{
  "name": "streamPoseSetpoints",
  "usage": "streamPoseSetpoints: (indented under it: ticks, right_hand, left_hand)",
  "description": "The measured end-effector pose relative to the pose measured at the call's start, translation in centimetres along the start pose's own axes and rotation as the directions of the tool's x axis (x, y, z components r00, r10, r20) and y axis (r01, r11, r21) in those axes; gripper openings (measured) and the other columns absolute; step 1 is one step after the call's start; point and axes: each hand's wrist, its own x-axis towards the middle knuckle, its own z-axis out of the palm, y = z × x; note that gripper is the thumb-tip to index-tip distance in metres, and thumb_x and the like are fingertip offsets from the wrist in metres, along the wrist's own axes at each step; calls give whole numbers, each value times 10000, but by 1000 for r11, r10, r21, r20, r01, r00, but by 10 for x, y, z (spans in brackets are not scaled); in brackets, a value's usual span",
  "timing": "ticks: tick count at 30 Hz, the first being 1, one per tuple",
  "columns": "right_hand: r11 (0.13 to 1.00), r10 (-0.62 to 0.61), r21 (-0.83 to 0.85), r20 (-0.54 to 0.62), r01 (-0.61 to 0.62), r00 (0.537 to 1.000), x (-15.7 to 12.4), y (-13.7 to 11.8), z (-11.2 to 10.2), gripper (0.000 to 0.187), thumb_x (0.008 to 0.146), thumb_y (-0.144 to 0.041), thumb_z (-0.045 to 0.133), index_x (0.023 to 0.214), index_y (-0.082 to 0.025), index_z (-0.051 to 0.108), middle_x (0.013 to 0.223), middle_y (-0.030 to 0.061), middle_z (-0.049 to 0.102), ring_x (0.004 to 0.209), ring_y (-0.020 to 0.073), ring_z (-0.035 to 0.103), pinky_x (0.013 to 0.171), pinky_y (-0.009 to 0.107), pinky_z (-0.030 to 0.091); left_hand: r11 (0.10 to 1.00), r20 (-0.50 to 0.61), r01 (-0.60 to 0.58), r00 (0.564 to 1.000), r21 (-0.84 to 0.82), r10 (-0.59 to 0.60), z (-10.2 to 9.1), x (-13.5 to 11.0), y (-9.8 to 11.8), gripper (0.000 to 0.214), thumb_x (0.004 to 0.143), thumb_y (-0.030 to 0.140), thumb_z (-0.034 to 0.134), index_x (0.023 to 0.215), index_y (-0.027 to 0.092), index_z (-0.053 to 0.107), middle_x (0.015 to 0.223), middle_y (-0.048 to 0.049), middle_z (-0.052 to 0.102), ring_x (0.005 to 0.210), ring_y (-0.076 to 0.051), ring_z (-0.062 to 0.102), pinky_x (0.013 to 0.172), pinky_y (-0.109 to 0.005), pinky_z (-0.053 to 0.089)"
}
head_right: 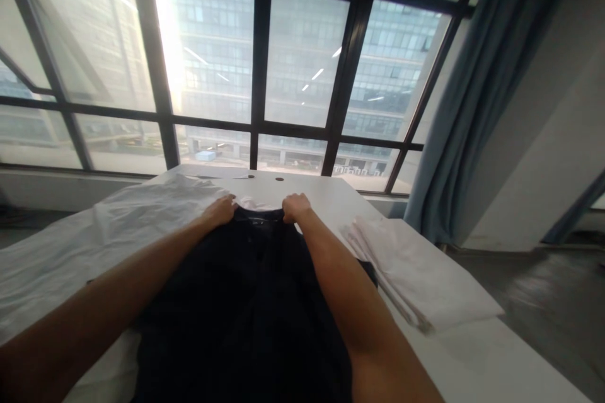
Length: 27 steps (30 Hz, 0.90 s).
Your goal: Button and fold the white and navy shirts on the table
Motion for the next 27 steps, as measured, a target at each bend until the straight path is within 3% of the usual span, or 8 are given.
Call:
streamPoseSetpoints:
  ticks: [3,6,10,13,17,21,27]
  right_hand:
    - [997,-74,15,-22,74,997,-3,-6,29,427,669,-212,716,1095,-232,690,1125,119,625,1038,273,578,886,362,447]
    - [996,-75,51,-82,79,994,-10,-5,44,474,739,-275,686,1210,-253,628,1149,101,584,1069,259,555,887,342,451]
    - [983,-53,170,-104,71,993,-17,-3,45,452,756,-259,680,1204,-262,624,1137,71,541,996,223,577,838,296,460]
    - [966,-80,235,-140,111,987,-21,-7,45,371,748,-181,654,1112,-256,659,1089,48,537,904,188,584,787,270,458]
    - [900,-148,356,-291,251,945,-30,-18,50,270,744,-94,599,950,-231,707,977,26,550,832,153,572,782,260,454]
    - [814,-197,445,-395,374,897,-44,-37,50,227,757,-109,602,909,-227,721,929,22,562,801,145,572,779,274,460]
    - [802,-194,445,-437,398,878,-63,-64,52,127,788,-202,620,883,-217,703,911,19,564,750,134,556,733,274,456]
  left_hand:
    - [978,9,-130,991,165,130,21,-9,14,342,885,195,456,1190,153,605,1252,-162,577,1176,-316,498,964,-468,388]
    - [920,119,-290,956,265,267,29,-12,26,289,870,200,490,1094,193,673,1173,-127,630,1125,-304,524,951,-455,394]
    - [904,225,-293,947,312,229,27,-9,29,219,787,220,610,971,201,726,1087,-119,666,1071,-312,553,932,-438,405]
    - [909,223,-276,952,314,212,25,-10,26,154,778,212,613,873,202,733,1038,-109,675,1038,-310,571,917,-439,412]
    - [947,57,-252,968,197,246,21,-25,25,148,827,213,564,891,208,697,1019,-87,676,1016,-272,589,892,-386,436]
    - [965,-144,-263,954,17,263,16,-46,29,158,858,234,543,919,215,687,968,-55,700,940,-229,627,846,-332,466]
    - [885,-215,-206,969,-417,124,35,-66,29,124,781,274,644,841,191,713,781,-26,728,724,-188,658,716,-299,512]
